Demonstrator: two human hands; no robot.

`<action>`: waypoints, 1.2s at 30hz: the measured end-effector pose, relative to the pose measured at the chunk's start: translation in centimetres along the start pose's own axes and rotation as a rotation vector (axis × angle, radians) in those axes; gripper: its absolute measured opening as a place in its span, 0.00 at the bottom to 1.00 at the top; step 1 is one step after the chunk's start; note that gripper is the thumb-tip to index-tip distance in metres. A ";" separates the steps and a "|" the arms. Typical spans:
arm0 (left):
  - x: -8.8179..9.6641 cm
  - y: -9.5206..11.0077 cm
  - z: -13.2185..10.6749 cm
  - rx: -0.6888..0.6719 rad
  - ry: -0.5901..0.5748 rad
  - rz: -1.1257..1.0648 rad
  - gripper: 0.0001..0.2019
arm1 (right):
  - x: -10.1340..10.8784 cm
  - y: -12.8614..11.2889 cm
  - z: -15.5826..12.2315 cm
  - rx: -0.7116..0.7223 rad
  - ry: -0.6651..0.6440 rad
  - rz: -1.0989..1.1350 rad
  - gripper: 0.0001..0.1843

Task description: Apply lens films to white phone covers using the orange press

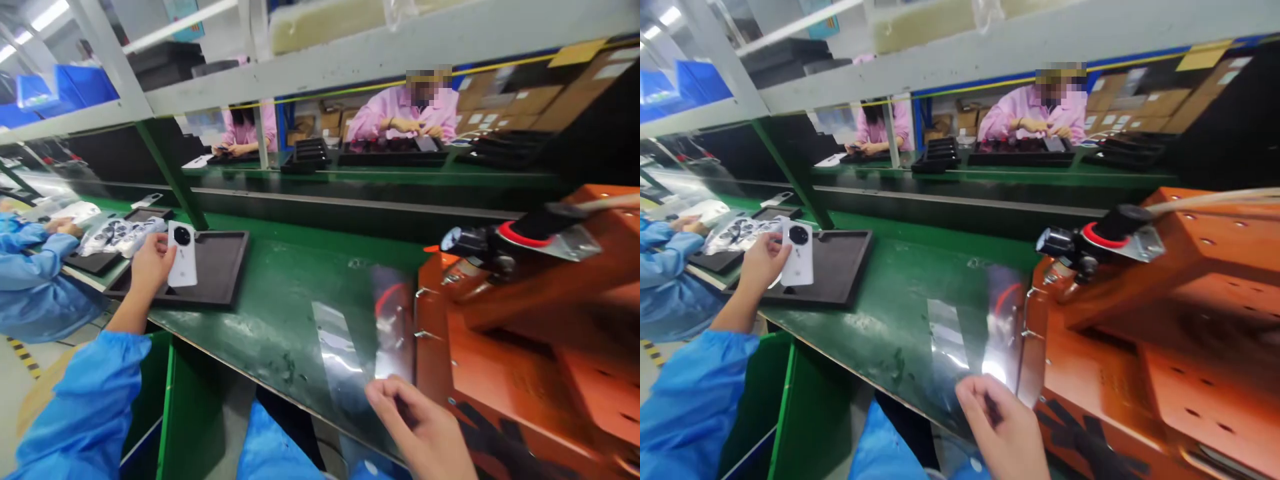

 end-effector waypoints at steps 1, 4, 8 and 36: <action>0.0 1.5 -2.9 -0.039 -0.031 -0.215 0.26 | -0.4 -0.3 0.6 -0.040 -0.005 0.039 0.28; -1.2 5.9 -14.2 0.069 -0.292 -0.757 0.35 | -1.9 -0.9 1.9 -0.140 -0.042 0.166 0.30; -3.7 10.3 -28.0 0.069 -0.450 -0.872 0.13 | -3.1 -0.6 2.4 -0.231 -0.070 0.247 0.32; -5.2 8.3 -36.8 -0.769 -0.086 -0.499 0.19 | -5.8 -0.6 7.9 -0.112 -0.484 -0.354 0.13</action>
Point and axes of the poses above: each hand's wrist, its own z-axis towards the middle knuckle, its own x-axis out of the back of the hand, y = z × x, the point moved 2 cm from there along z, towards the middle knuckle, and after that the axes turned 9 degrees about y, right-handed, at the moved point
